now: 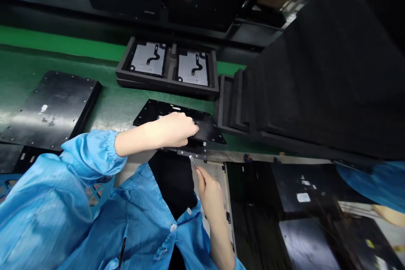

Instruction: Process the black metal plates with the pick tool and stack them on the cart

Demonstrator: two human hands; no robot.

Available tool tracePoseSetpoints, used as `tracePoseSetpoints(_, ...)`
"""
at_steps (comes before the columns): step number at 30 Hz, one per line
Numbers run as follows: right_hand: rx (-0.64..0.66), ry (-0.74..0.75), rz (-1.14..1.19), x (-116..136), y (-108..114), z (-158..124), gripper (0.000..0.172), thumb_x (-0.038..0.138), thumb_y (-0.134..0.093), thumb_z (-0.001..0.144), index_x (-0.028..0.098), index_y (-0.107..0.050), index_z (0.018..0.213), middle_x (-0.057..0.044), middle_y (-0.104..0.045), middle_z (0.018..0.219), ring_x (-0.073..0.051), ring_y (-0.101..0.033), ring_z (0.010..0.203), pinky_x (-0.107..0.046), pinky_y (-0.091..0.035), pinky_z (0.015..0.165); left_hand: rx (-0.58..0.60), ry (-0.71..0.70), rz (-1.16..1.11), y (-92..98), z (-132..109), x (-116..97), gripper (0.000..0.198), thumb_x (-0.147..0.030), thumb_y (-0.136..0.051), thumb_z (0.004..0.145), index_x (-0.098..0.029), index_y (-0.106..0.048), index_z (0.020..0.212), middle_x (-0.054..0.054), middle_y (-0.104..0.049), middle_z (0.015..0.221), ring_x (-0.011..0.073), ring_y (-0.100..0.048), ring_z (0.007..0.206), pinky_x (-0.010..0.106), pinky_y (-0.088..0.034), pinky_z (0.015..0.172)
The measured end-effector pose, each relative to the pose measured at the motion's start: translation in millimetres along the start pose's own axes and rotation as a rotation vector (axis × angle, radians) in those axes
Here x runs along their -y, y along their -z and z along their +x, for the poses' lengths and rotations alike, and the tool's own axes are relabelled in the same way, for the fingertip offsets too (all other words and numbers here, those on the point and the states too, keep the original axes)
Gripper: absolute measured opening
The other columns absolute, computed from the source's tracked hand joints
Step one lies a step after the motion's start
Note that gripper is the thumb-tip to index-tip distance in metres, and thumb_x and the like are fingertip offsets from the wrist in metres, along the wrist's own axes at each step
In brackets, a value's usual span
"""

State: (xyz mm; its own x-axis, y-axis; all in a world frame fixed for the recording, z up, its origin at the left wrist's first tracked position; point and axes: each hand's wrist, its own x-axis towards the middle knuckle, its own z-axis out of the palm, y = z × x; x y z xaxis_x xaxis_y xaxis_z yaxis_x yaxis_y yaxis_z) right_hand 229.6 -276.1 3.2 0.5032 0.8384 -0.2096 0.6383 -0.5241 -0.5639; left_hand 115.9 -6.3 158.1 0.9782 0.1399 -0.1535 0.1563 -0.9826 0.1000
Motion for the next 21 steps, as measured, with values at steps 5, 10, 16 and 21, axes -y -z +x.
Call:
tracePoseSetpoints(5,-0.130,0.265,-0.053,15.1,0.0,12.9,0.040,0.050,-0.051,0.115,0.029,-0.075,0.139,-0.007,-0.077,0.113,-0.023,-0.077,0.094,-0.030,-0.058,0.077,0.003,0.013,-0.089,13.1,6.8,16.0,0.030,-0.017,-0.069,0.089,-0.015,-0.082,0.116,0.015,-0.084,0.108,0.0324,-0.081,0.095,0.037,-0.058,0.076)
tracePoseSetpoints(10,-0.077,0.477,-0.382,64.6,-0.7,79.8,0.052,0.047,-0.062,0.110,0.032,-0.061,0.160,-0.011,-0.072,0.136,-0.024,-0.077,0.084,-0.031,-0.055,0.065,-0.040,0.039,-0.158,13.3,15.1,25.7,0.040,-0.022,-0.072,0.086,-0.019,-0.084,0.124,0.013,-0.085,0.106,0.0317,-0.080,0.091,0.037,-0.056,0.074)
tracePoseSetpoints(16,0.145,0.778,-0.496,83.8,16.5,130.6,0.049,0.046,-0.052,0.113,0.024,-0.069,0.154,-0.018,-0.077,0.138,-0.027,-0.076,0.088,-0.035,-0.056,0.074,-0.107,0.037,-0.174,3.4,13.9,24.9,0.040,-0.019,-0.071,0.083,-0.019,-0.086,0.120,0.014,-0.085,0.104,0.0329,-0.079,0.089,0.039,-0.053,0.068)
tracePoseSetpoints(21,0.188,0.966,-0.391,91.7,44.6,137.7,0.050,0.033,-0.036,0.115,0.025,-0.075,0.146,-0.014,-0.081,0.129,-0.020,-0.069,0.082,-0.034,-0.051,0.070,-0.129,0.023,-0.206,-1.4,12.1,28.1,0.032,-0.016,-0.069,0.083,-0.020,-0.086,0.110,0.012,-0.084,0.099,0.0304,-0.078,0.083,0.036,-0.045,0.059)
